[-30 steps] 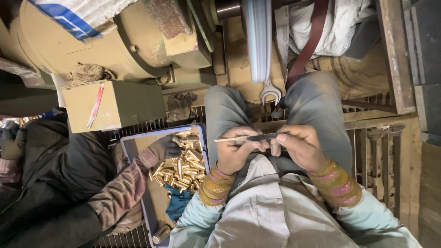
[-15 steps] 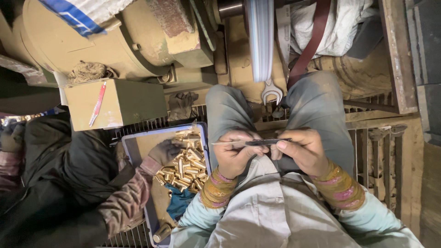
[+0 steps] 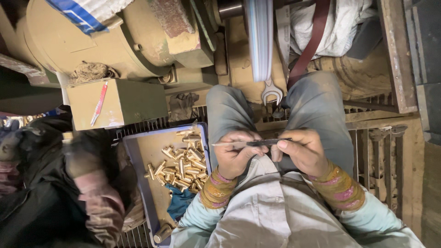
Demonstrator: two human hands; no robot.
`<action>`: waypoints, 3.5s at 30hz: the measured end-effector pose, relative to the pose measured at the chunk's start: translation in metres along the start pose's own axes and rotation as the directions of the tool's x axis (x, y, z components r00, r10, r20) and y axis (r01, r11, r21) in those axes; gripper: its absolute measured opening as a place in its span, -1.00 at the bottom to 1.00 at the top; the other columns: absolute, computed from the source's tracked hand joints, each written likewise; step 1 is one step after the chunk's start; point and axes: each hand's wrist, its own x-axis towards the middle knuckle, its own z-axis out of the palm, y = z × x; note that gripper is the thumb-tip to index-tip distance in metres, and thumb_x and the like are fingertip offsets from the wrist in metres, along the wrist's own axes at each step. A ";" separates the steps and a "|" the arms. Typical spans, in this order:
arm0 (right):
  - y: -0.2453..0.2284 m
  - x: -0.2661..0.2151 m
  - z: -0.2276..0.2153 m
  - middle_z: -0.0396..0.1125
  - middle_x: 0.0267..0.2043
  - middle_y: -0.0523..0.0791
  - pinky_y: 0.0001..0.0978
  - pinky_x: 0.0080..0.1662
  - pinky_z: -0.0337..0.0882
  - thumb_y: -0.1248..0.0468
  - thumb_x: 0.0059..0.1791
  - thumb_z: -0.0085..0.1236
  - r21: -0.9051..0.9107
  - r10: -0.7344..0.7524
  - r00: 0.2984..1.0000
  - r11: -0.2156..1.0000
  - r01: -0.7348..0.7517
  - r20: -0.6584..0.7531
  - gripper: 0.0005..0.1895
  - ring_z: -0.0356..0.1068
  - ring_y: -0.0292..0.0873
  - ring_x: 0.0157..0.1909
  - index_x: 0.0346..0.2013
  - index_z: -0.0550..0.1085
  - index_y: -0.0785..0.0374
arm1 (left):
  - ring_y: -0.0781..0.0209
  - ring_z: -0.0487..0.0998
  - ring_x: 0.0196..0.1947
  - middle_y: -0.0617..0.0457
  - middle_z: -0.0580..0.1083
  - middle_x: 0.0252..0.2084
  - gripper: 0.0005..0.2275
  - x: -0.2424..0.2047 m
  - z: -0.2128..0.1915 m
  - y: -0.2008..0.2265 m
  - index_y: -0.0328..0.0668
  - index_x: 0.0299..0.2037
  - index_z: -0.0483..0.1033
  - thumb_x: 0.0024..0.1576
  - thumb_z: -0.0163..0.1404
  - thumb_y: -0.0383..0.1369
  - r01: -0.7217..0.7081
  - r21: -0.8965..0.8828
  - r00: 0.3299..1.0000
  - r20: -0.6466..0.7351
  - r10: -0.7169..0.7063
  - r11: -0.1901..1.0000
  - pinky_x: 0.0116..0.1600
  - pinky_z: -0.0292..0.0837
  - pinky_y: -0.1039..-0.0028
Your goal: The person sits on the floor and uses a rotating grinding wheel to smooth small metal parts. They pick up each part from a bin, press it against the wheel, and then place it back down, repeating the process.
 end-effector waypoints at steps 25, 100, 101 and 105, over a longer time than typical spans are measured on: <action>-0.016 -0.004 0.005 0.50 -0.30 -0.05 -0.49 -0.20 0.48 0.36 0.07 0.11 -0.330 -0.145 0.989 0.933 0.141 0.012 -0.83 0.48 -0.28 -0.30 -0.14 0.52 0.47 | 0.11 0.63 -0.31 -0.20 0.56 -0.28 -0.86 0.007 0.005 0.017 -0.51 -0.14 0.52 0.29 0.09 -0.47 -0.021 0.048 0.997 0.078 0.017 0.999 -0.15 0.60 0.38; 0.165 0.152 -0.104 0.45 -0.27 -0.04 -0.31 -0.14 0.51 0.44 0.15 -0.04 0.346 0.151 0.874 0.938 0.021 -0.463 -0.94 0.46 -0.18 -0.27 -0.13 0.41 0.30 | 0.29 0.64 -0.33 -0.09 0.61 -0.29 -0.95 0.112 -0.078 -0.163 -0.45 -0.18 0.51 0.22 0.07 -0.58 0.146 0.251 0.934 -0.353 -0.050 0.957 -0.19 0.59 0.53; 0.164 0.151 -0.105 0.45 -0.27 -0.04 -0.30 -0.14 0.51 0.43 0.15 -0.04 0.347 0.149 0.874 0.938 0.024 -0.463 -0.94 0.46 -0.18 -0.27 -0.13 0.41 0.29 | 0.29 0.64 -0.33 -0.09 0.60 -0.29 -0.96 0.112 -0.077 -0.163 -0.45 -0.18 0.51 0.22 0.08 -0.58 0.148 0.247 0.935 -0.352 -0.053 0.958 -0.19 0.60 0.52; 0.165 0.147 -0.106 0.45 -0.26 -0.05 -0.29 -0.12 0.52 0.43 0.15 -0.02 0.338 0.123 0.875 0.940 0.049 -0.468 -0.95 0.47 -0.18 -0.24 -0.12 0.41 0.29 | 0.29 0.64 -0.32 -0.09 0.60 -0.28 -0.96 0.110 -0.077 -0.161 -0.44 -0.19 0.50 0.23 0.08 -0.58 0.146 0.236 0.939 -0.338 -0.060 0.961 -0.18 0.60 0.52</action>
